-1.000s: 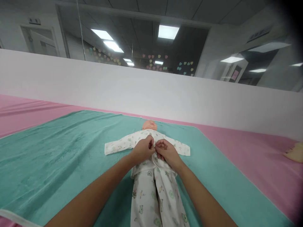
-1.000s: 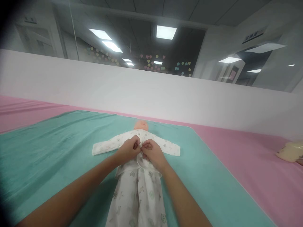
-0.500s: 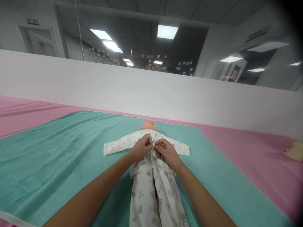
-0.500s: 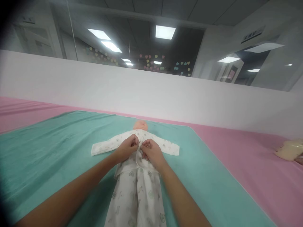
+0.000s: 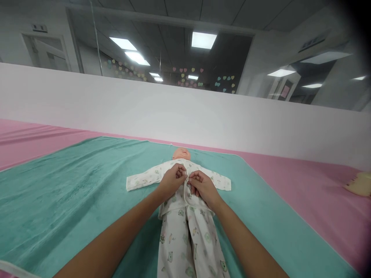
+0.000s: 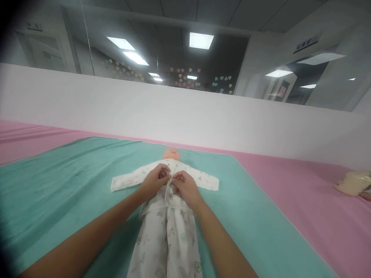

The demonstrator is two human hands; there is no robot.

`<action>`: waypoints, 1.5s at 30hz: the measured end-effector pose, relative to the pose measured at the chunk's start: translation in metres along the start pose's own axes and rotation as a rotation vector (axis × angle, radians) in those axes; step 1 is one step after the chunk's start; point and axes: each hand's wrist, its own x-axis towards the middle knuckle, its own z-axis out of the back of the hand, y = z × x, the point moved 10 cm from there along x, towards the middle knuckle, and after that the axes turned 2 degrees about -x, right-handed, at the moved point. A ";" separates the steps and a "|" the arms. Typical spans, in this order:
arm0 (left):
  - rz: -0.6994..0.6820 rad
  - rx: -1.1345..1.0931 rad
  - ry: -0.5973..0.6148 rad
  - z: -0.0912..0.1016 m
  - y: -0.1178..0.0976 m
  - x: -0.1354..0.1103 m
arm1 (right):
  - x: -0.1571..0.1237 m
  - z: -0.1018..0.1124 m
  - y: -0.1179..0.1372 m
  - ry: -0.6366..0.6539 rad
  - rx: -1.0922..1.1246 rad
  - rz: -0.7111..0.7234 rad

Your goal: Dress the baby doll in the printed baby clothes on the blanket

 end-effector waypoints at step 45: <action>-0.498 0.675 0.041 0.011 -0.033 -0.115 | -0.080 0.059 0.003 0.049 -0.842 0.352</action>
